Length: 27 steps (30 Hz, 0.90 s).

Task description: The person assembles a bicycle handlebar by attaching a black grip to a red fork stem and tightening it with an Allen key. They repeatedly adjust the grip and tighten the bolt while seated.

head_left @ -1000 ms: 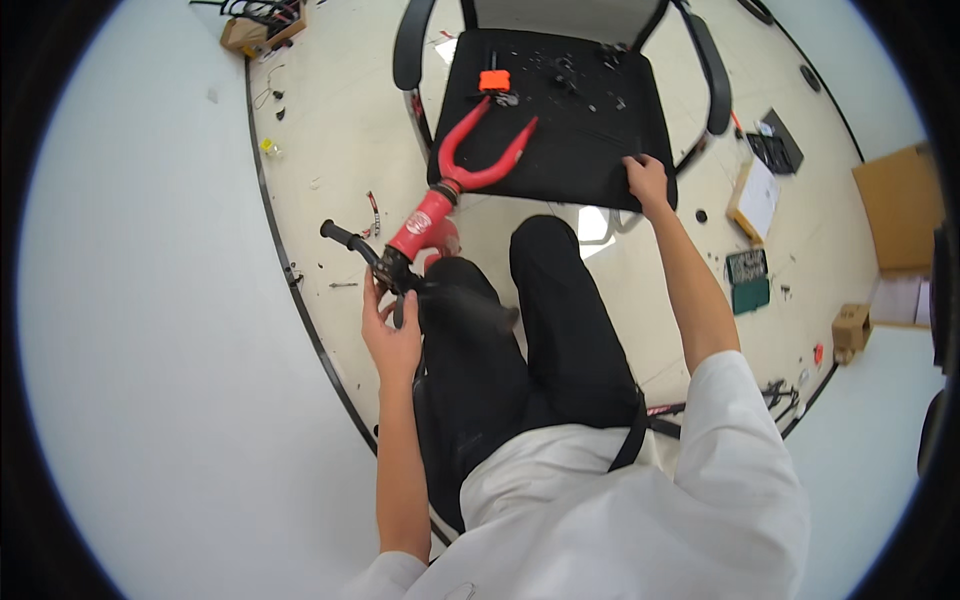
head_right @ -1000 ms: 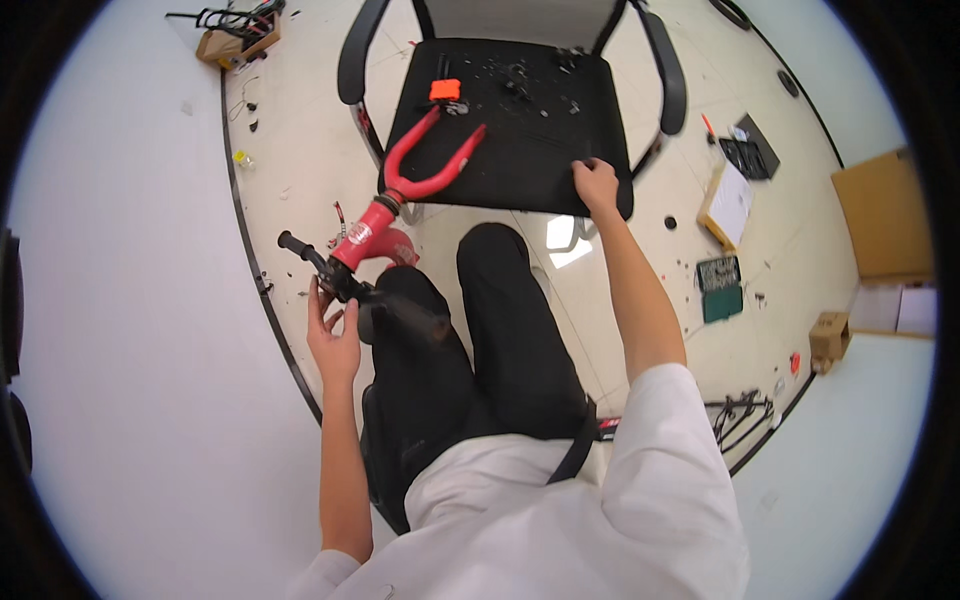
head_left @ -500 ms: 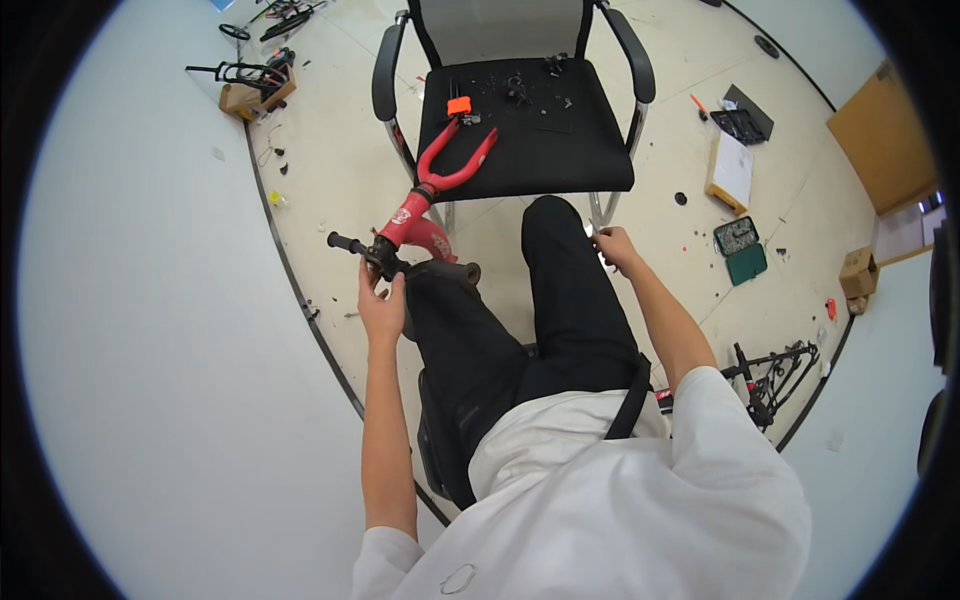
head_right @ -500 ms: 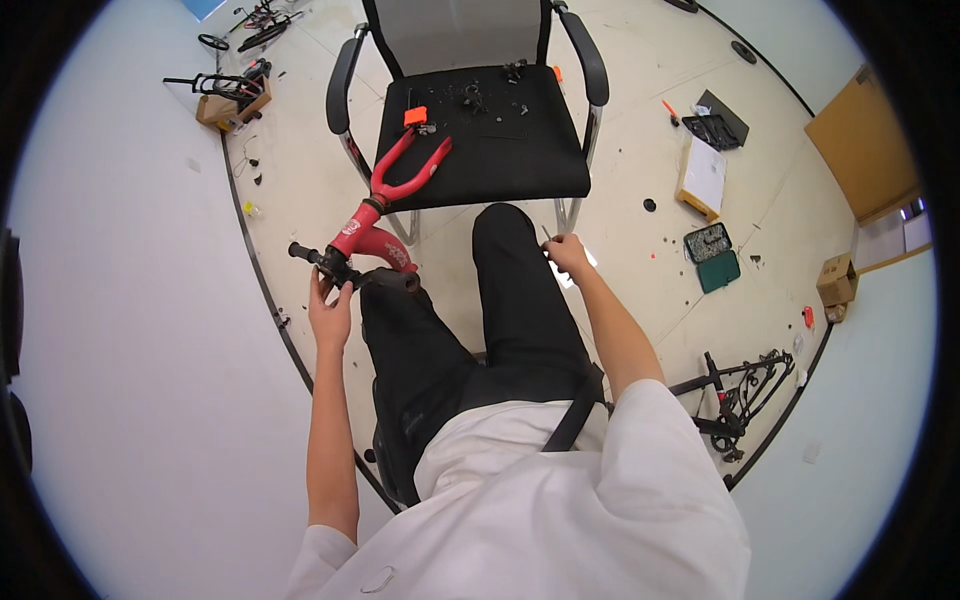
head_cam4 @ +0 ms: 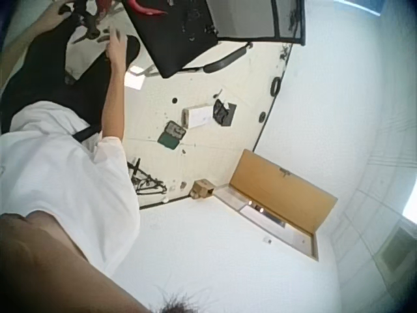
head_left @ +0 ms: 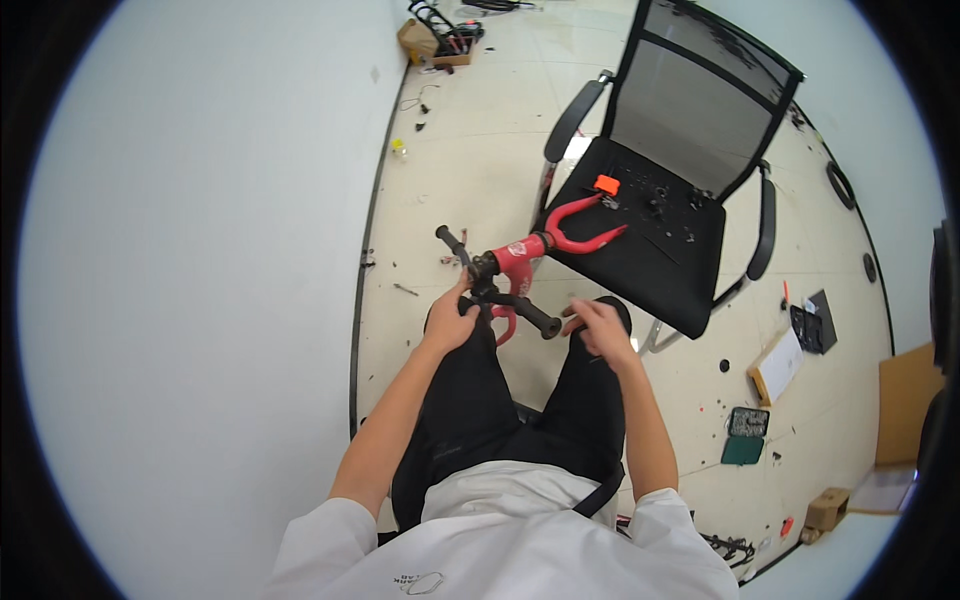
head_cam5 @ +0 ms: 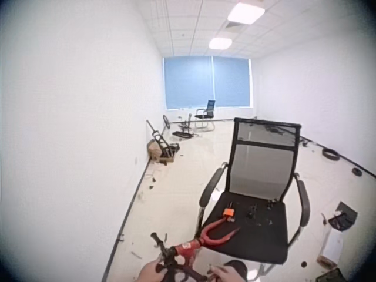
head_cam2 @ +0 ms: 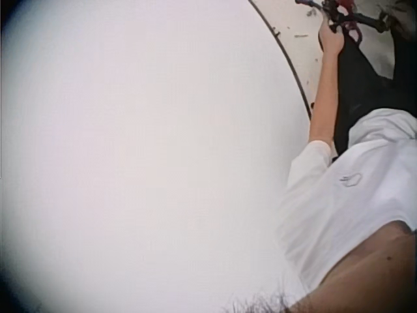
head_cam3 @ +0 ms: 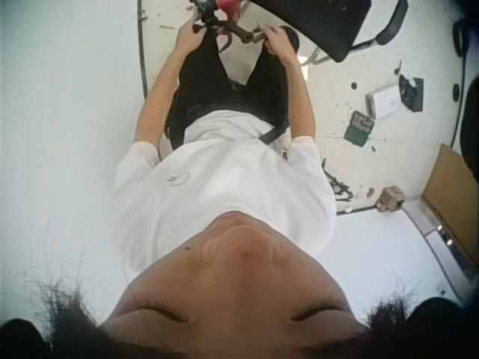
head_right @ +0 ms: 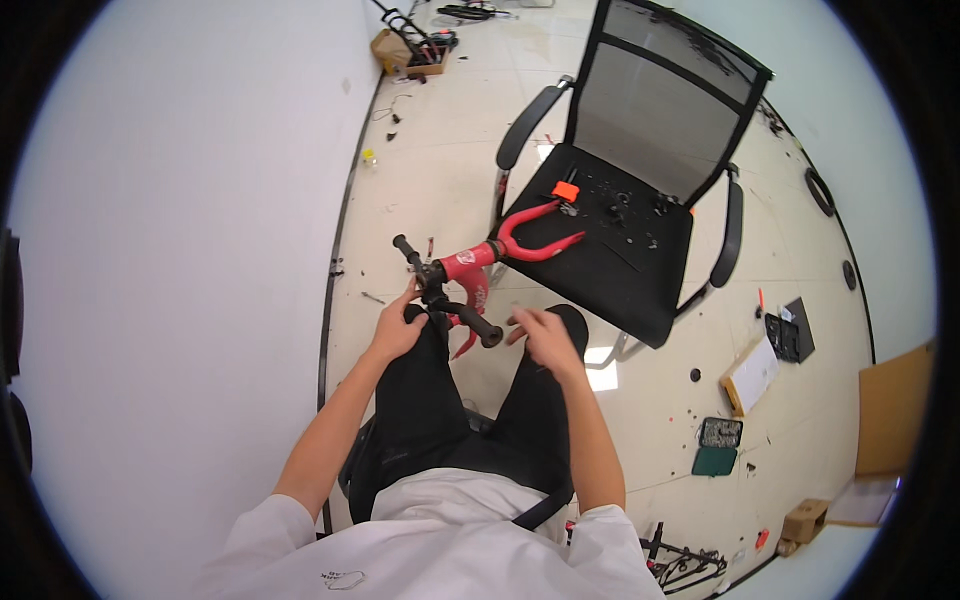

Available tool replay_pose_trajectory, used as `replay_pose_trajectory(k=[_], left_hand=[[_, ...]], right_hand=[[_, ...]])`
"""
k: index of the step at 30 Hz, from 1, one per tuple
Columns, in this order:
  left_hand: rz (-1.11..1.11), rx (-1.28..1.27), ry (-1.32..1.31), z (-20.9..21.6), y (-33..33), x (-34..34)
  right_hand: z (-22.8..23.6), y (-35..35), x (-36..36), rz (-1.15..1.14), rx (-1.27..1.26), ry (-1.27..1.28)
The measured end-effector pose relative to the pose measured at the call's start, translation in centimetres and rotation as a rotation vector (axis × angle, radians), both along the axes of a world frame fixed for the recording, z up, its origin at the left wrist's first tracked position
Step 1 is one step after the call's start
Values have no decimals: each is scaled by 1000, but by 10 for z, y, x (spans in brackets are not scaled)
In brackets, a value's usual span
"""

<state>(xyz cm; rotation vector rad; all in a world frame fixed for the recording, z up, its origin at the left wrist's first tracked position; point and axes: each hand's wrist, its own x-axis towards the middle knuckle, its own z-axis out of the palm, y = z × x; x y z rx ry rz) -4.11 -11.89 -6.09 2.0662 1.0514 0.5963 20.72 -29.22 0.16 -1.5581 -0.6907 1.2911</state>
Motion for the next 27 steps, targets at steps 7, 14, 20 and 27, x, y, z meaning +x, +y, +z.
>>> replay_pose_trajectory(k=[7,14,20,27], left_hand=[[146,-340,-299,-28,8,-10],[453,-1274,-676,-24,30,10],[256,-1425,-808,-24,44,50],[425,-1358,-949,-41,41,54]], right_hand=[[-9,42,-34,277,-170,338],[-45,27,-58,120,-171,419],[-38,28,-68,74,-218,322],[-31,28,-71,137,-207,172]])
